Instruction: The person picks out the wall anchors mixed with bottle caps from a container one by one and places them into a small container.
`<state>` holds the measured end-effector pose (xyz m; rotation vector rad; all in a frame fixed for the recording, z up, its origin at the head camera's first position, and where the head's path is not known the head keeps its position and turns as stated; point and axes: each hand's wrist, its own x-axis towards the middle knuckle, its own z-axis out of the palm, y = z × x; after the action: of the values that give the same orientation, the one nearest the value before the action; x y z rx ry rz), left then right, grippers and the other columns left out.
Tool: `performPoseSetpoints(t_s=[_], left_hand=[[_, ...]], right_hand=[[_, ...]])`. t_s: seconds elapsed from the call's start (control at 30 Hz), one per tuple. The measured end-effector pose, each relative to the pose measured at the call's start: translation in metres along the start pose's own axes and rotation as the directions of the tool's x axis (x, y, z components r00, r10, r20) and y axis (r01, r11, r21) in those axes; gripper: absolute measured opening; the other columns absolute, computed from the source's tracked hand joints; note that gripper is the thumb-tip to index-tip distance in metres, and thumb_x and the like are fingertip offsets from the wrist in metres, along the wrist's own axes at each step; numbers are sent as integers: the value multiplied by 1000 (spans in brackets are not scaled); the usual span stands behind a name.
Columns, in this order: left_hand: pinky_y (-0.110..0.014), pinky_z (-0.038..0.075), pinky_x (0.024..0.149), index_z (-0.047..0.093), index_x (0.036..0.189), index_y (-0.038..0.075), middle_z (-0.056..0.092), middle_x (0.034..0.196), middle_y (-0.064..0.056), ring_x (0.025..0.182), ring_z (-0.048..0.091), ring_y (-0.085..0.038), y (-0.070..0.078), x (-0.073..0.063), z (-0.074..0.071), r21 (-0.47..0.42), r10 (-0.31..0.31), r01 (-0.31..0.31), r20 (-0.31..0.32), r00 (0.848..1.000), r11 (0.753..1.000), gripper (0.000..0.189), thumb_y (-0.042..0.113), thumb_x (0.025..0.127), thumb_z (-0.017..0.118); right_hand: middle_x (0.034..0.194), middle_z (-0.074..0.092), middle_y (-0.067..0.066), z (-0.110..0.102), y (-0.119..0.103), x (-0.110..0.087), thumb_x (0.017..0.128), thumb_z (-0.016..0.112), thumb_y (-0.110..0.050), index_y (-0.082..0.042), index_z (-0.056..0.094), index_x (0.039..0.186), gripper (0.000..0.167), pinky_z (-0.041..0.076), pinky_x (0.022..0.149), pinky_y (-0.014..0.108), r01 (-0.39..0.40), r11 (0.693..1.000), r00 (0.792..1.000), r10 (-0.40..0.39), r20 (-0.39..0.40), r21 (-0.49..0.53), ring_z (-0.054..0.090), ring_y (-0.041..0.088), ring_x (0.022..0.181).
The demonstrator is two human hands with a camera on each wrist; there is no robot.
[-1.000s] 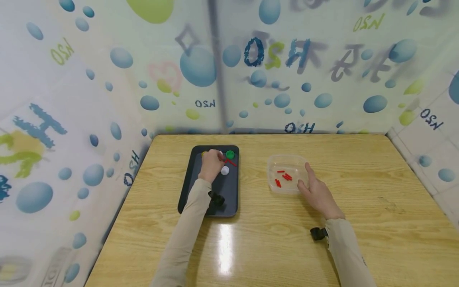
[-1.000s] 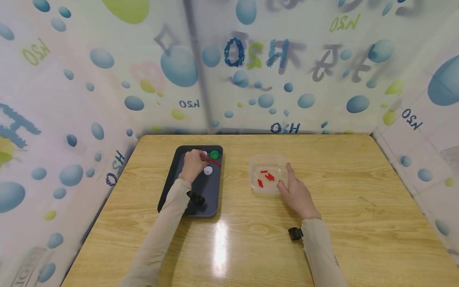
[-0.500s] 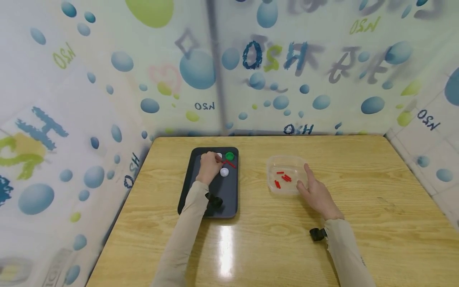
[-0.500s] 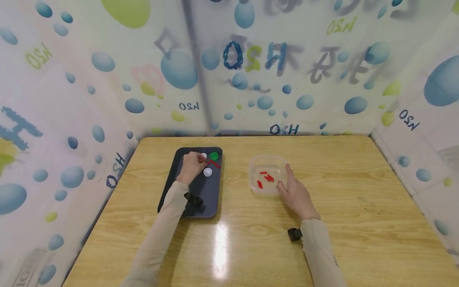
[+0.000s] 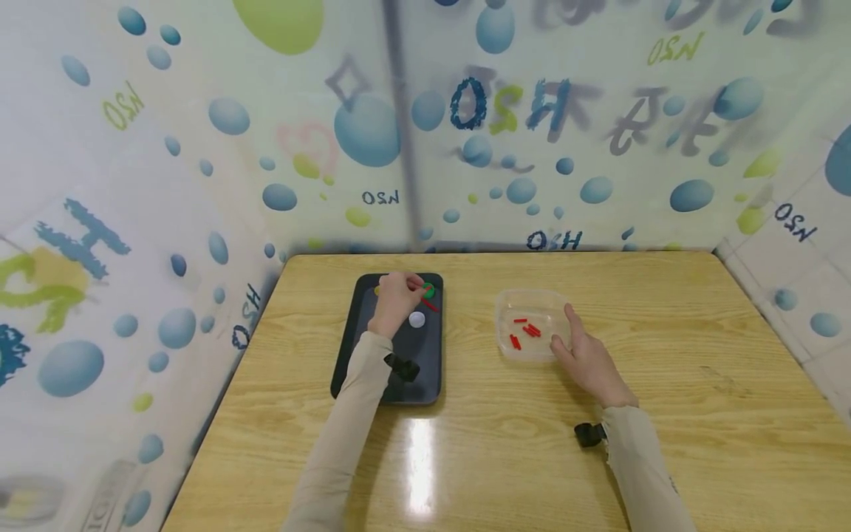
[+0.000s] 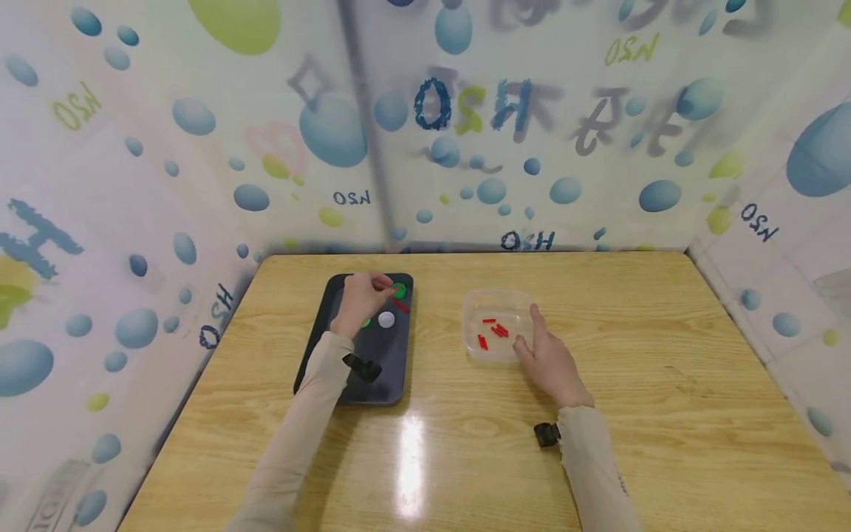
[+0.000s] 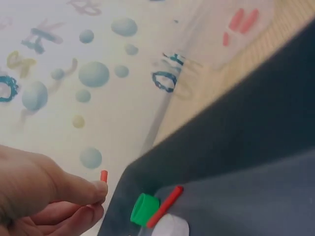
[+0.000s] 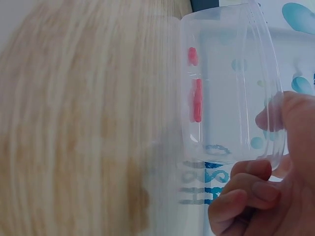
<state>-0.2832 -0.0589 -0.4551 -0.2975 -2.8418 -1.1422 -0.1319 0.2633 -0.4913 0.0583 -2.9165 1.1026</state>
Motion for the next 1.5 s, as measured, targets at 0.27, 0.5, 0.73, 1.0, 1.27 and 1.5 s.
performPoseSetpoints(t_s=[0.27, 0.5, 0.73, 1.0, 1.27, 1.5], left_hand=[[-38, 60, 74, 76, 105, 4, 76, 97, -12, 85, 72, -25, 16, -1, 5, -61, 25, -24, 25, 999, 998, 14, 12, 93, 73], [-34, 60, 72, 77, 103, 6, 76, 96, -10, 84, 72, -23, 23, -1, 14, -117, -4, 10, 47, 999, 993, 12, 11, 92, 74], [-31, 59, 68, 76, 103, 4, 76, 94, -11, 77, 72, -22, 29, -3, 20, -129, 23, -15, 56, 998, 992, 12, 9, 93, 72], [-30, 57, 68, 76, 103, 4, 75, 93, -10, 82, 70, -23, 42, -4, 32, -122, 44, -32, 100, 994, 992, 12, 11, 94, 72], [-28, 57, 72, 76, 104, 3, 76, 94, -9, 86, 72, -21, 56, -6, 43, -131, 106, -87, 149, 983, 988, 14, 12, 94, 73], [-26, 57, 75, 75, 107, 0, 75, 98, -10, 90, 71, -21, 69, -8, 49, -146, 150, -123, 194, 970, 982, 17, 10, 94, 72]], right_hand=[[53, 41, -2, 0, 1, 0, 108, 45, -27, 2, 2, 161, 75, 40, 57, 33, 1, 1000, 1000, -1, -3, -7, 31, 12, 45], [52, 38, -3, -2, -2, 0, 108, 44, -25, 5, 3, 160, 73, 40, 59, 33, 15, 1000, 1000, -15, -6, -5, 29, 11, 45], [52, 36, -4, -3, -5, 1, 108, 45, -24, 6, 4, 160, 73, 39, 58, 33, 19, 1000, 1000, -19, 0, -12, 29, 12, 45], [52, 37, -3, -2, -4, -1, 108, 44, -26, 5, 3, 160, 74, 39, 57, 32, 16, 1000, 1000, -16, 5, -14, 30, 11, 45], [53, 39, -2, -2, -4, -1, 107, 45, -25, 5, 4, 160, 73, 38, 55, 32, 2, 1000, 1000, -3, -5, -11, 29, 10, 45], [53, 37, -3, 1, -2, 0, 107, 45, -25, 5, 4, 160, 74, 37, 52, 31, -9, 1000, 1000, 9, 3, -6, 27, 10, 46]])
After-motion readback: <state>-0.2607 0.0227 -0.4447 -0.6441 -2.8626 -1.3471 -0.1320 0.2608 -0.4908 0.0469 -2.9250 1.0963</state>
